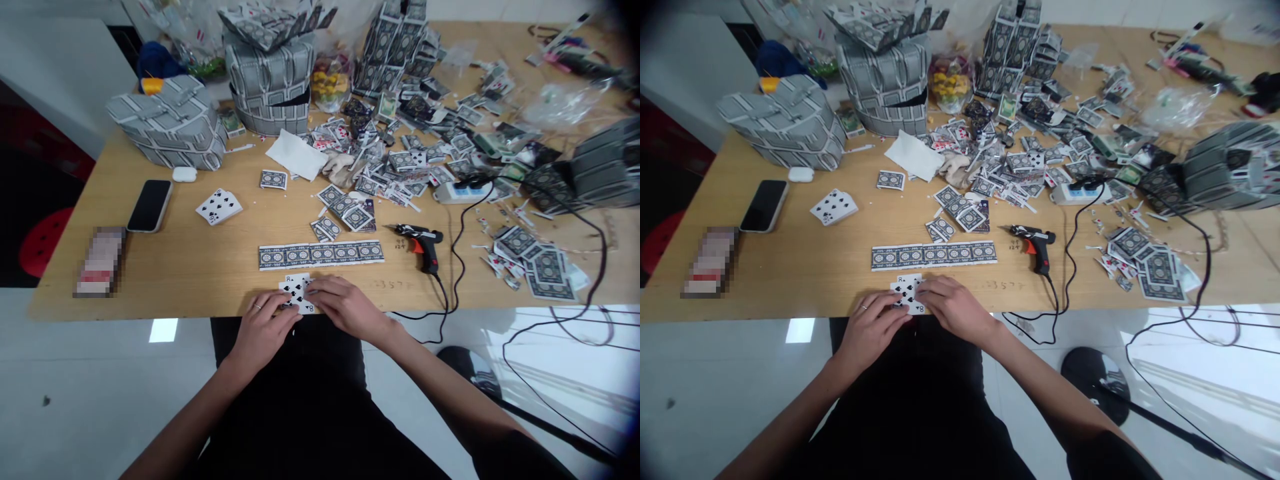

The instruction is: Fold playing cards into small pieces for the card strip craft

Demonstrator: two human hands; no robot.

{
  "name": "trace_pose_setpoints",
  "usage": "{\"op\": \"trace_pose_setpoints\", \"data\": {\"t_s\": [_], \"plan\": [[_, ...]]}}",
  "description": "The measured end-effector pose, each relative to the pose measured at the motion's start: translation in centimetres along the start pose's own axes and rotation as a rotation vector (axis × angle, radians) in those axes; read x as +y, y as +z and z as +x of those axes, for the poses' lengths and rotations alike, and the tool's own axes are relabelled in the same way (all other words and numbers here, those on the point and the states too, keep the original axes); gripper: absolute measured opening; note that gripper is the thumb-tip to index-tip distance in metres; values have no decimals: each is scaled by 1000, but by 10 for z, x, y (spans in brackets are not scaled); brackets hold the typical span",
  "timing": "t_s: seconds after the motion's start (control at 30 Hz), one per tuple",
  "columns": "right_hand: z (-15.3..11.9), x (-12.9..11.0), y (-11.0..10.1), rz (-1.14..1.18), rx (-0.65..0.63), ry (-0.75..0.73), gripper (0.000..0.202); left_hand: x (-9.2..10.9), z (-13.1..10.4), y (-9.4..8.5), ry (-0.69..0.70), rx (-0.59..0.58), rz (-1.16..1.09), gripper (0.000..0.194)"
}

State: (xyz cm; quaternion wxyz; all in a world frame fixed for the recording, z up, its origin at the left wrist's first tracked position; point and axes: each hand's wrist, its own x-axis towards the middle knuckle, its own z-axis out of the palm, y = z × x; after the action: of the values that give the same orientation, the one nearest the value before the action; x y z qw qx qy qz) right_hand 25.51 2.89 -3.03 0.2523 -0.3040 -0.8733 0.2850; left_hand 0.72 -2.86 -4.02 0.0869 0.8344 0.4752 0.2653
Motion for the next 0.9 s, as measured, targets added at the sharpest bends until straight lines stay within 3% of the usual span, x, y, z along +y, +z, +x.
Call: {"op": "trace_pose_setpoints", "data": {"t_s": [0.63, 0.9], "plan": [[6, -11, -5, -75, -65, 20, 32, 3, 4, 3, 13, 82, -9, 9], [-5, -25, 1, -77, -21, 91, 26, 1, 2, 3, 14, 82, -21, 8]]}}
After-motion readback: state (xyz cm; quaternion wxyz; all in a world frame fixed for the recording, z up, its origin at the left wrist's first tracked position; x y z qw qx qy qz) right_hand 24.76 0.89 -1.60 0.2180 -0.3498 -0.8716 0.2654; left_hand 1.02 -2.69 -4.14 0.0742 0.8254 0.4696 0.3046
